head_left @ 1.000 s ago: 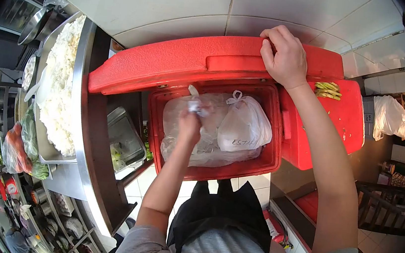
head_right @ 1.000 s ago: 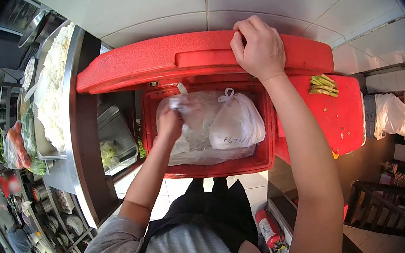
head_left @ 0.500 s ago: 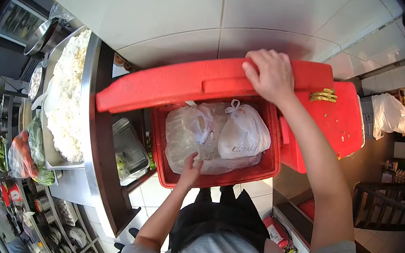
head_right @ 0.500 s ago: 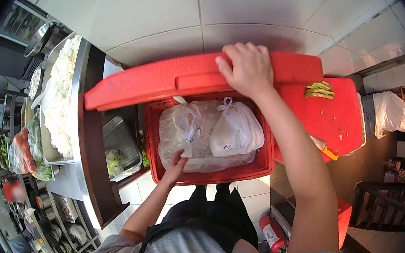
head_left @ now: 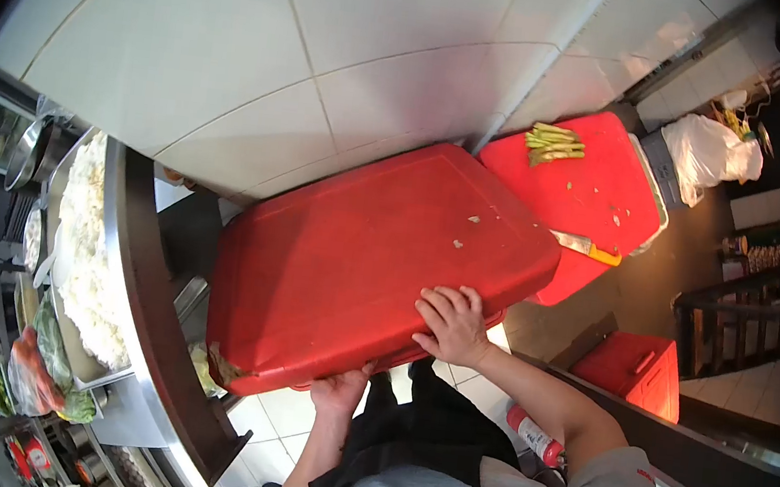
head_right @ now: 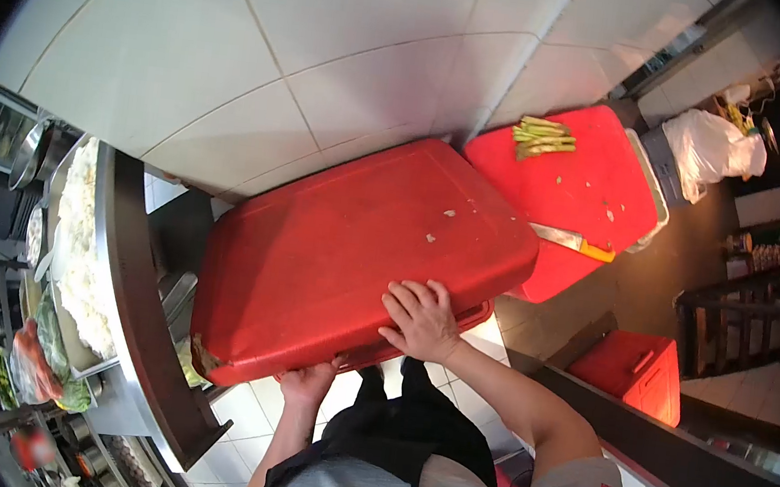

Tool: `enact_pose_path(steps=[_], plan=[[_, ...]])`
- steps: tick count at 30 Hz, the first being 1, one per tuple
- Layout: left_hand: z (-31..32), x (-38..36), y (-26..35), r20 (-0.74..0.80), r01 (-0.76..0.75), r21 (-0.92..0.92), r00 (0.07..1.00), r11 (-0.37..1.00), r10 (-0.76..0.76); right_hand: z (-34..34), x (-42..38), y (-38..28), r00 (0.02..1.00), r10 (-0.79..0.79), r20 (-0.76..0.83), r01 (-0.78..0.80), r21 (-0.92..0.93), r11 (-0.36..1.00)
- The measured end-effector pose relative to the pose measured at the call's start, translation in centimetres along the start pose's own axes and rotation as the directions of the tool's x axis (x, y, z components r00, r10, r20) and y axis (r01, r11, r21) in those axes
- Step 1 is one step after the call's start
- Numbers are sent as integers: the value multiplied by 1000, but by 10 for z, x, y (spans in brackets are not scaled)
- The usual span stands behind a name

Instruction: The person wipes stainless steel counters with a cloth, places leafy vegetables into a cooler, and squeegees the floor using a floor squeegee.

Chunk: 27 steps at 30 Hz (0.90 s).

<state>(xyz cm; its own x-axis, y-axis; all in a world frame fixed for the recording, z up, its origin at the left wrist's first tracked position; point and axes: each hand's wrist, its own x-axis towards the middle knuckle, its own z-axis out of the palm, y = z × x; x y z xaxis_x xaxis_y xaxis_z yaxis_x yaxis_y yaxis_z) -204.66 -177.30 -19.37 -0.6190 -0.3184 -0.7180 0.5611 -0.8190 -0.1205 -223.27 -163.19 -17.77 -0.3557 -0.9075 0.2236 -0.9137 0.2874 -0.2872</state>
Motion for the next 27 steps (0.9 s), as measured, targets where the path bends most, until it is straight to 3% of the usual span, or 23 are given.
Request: enact_pose_path(steps=[3,7,9,10,12,13,17,19,20,21,23,25,27], plan=[[-47,9,-1,-250,-22,-70,968,997,4,22,-42,-6,995,39,87,-44,62,997],[-111,22,-4,-554,-54,-84,832,995,-1,65,-96,6,924,41,380,-111,163,980],[-117,14,-5,-475,52,56,880,997,-19,92,-120,19,710,74,700,-217,118,969],[-111,12,-4,-341,21,108,940,994,17,97,-124,22,560,80,824,-262,84,961],[-89,16,6,-47,-65,196,996,978,76,107,-126,30,403,109,909,-323,30,946],[-71,14,10,-45,-95,155,994,983,103,107,-126,32,319,121,940,-350,-2,937],[-54,9,24,-93,-163,143,980,976,177,103,-130,46,529,167,832,-402,72,913],[-77,9,33,-75,-125,393,983,911,167,117,-140,66,618,95,780,-359,173,917],[-86,7,36,-128,-115,377,976,919,175,103,-135,67,695,80,714,-360,250,899],[-94,3,41,-159,-129,449,962,884,222,98,-132,65,697,135,704,-377,199,904],[-123,1,55,-282,-142,572,891,808,356,99,-136,79,701,100,706,-417,293,860],[-149,-10,69,-398,-68,621,831,781,389,100,-140,82,578,206,790,-479,124,869],[-173,-25,77,-410,51,756,814,652,411,113,-149,91,554,164,817,-448,127,885]])
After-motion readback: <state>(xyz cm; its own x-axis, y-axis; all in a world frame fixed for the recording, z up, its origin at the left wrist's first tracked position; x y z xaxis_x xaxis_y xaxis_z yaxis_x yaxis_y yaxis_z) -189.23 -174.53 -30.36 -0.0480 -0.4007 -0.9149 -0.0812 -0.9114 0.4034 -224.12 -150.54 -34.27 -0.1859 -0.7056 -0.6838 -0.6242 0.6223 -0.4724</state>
